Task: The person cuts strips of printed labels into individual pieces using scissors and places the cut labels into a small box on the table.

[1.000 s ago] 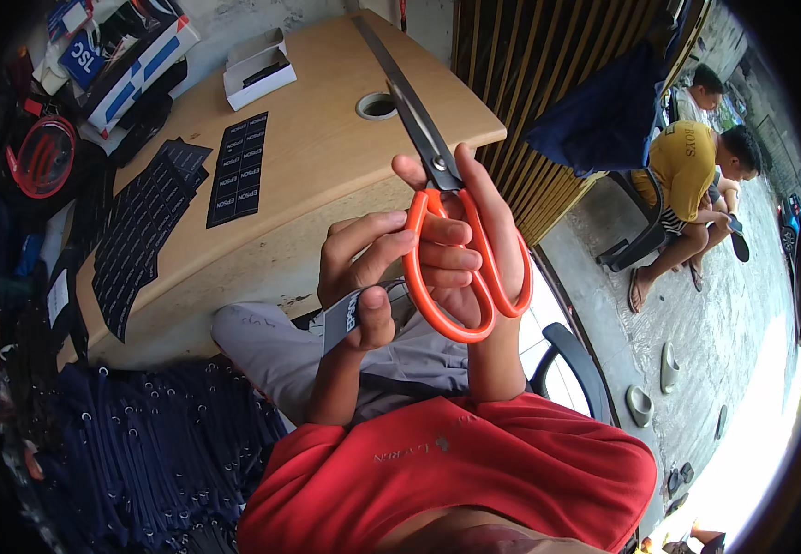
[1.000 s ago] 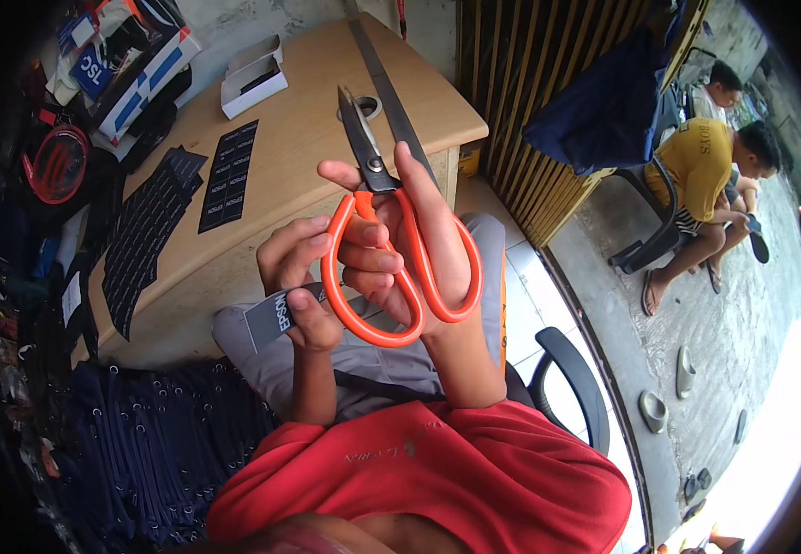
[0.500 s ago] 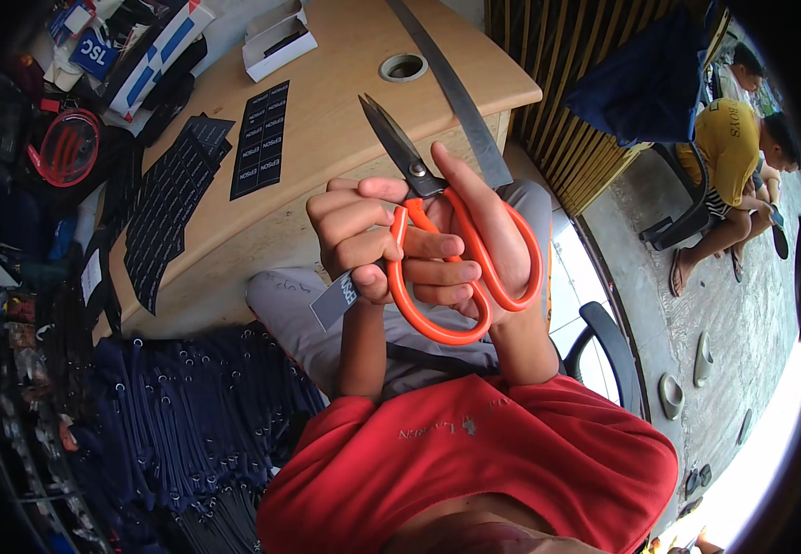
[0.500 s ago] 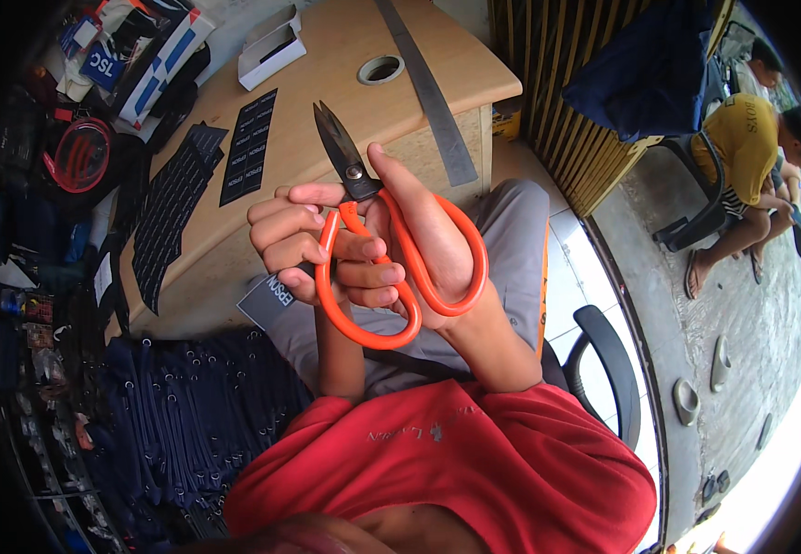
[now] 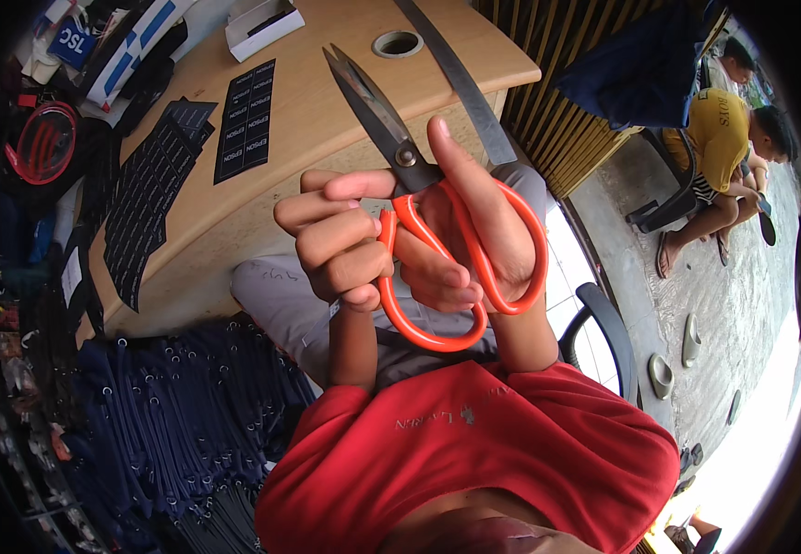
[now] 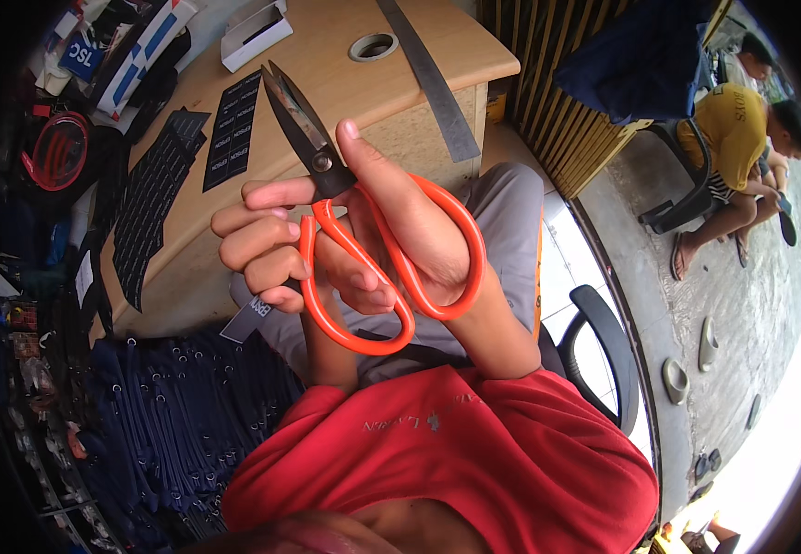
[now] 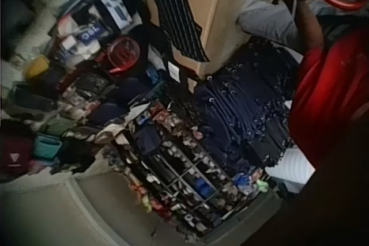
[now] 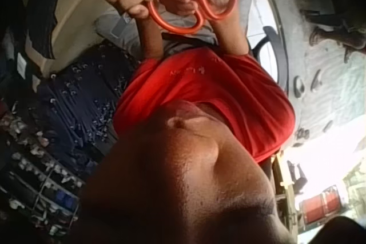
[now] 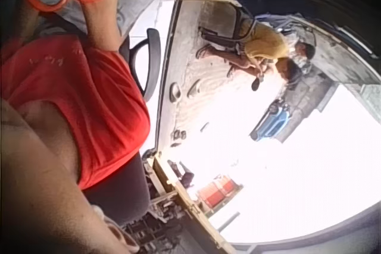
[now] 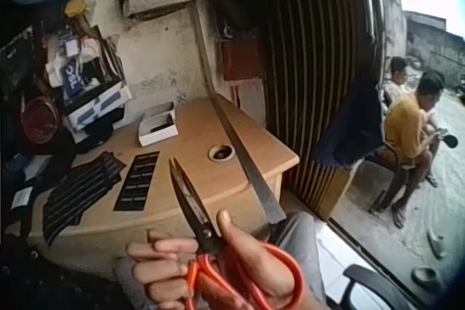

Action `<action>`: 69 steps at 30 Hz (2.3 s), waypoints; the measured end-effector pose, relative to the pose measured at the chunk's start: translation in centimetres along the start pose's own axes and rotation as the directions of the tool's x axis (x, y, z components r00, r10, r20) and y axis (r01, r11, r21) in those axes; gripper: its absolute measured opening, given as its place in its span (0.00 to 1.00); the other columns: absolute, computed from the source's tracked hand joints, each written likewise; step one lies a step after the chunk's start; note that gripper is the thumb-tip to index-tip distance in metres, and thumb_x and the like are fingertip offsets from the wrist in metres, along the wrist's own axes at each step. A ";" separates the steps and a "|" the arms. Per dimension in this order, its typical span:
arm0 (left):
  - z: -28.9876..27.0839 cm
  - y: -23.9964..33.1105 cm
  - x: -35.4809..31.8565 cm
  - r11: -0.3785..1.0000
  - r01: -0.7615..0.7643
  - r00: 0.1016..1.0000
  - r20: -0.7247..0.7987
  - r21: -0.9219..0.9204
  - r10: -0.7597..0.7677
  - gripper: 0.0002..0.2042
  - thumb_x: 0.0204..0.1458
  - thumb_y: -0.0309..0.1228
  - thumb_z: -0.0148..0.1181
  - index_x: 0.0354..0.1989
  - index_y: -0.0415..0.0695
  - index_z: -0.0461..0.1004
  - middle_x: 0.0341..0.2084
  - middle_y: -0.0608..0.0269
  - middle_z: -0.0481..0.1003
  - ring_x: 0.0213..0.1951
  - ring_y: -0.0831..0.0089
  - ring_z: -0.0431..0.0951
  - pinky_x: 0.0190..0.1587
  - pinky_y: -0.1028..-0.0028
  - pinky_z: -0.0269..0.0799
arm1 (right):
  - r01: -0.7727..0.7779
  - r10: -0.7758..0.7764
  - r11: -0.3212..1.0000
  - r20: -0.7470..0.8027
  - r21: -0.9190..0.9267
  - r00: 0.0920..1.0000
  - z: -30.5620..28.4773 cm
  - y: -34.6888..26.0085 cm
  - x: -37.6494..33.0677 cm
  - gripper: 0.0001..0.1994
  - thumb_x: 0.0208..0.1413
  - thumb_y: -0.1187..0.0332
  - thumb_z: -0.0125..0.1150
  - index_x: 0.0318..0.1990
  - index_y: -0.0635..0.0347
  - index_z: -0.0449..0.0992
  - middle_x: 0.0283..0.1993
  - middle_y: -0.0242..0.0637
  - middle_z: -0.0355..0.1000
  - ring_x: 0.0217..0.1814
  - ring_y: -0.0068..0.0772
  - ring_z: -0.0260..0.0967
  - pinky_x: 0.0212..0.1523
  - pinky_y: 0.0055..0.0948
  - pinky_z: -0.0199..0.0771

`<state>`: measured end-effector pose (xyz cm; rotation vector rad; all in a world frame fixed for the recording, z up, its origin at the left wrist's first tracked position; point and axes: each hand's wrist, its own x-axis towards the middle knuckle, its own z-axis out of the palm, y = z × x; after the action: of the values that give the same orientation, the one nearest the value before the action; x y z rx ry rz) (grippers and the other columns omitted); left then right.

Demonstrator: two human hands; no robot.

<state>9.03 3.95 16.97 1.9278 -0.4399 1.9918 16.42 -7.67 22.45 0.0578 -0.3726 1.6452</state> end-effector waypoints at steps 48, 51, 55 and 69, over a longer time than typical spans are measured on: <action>-4.5 0.2 2.6 0.573 0.780 0.622 0.410 -0.251 -0.667 0.15 0.60 0.40 0.54 0.34 0.37 0.69 0.25 0.66 0.68 0.28 0.81 0.67 0.30 0.79 0.61 | -0.105 -0.714 0.062 -0.118 -0.992 0.690 -0.5 1.7 1.1 0.12 0.59 0.65 0.59 0.35 0.69 0.72 0.21 0.25 0.63 0.25 0.14 0.55 0.24 0.19 0.55; -5.0 0.2 2.5 0.547 0.836 0.520 0.370 -0.038 -0.770 0.13 0.60 0.37 0.54 0.31 0.38 0.70 0.21 0.71 0.66 0.24 0.83 0.65 0.27 0.79 0.61 | -0.032 -0.679 0.146 -0.124 -0.989 0.724 -0.1 2.0 1.5 0.18 0.60 0.58 0.58 0.39 0.69 0.70 0.21 0.27 0.63 0.25 0.15 0.57 0.25 0.19 0.56; -4.4 0.6 2.9 0.457 0.877 0.474 0.106 -0.151 -0.874 0.11 0.60 0.35 0.54 0.32 0.39 0.70 0.19 0.71 0.66 0.21 0.84 0.63 0.23 0.81 0.57 | 0.134 -0.596 0.160 0.013 -0.978 0.803 -1.2 1.6 1.2 0.31 0.60 0.46 0.54 0.55 0.67 0.60 0.22 0.32 0.65 0.26 0.20 0.61 0.29 0.20 0.61; -6.5 0.4 3.1 0.491 0.865 0.479 -0.120 -0.103 -0.869 0.10 0.58 0.34 0.58 0.32 0.40 0.71 0.20 0.71 0.68 0.21 0.85 0.64 0.24 0.83 0.59 | -0.025 -0.498 0.106 -0.074 -0.994 0.864 -2.7 2.7 2.3 0.34 0.56 0.41 0.57 0.58 0.61 0.67 0.19 0.30 0.66 0.24 0.20 0.68 0.27 0.21 0.67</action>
<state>2.97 6.54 19.86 1.4480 0.5080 1.3636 14.02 -4.91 19.88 -1.2101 -1.0284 0.7049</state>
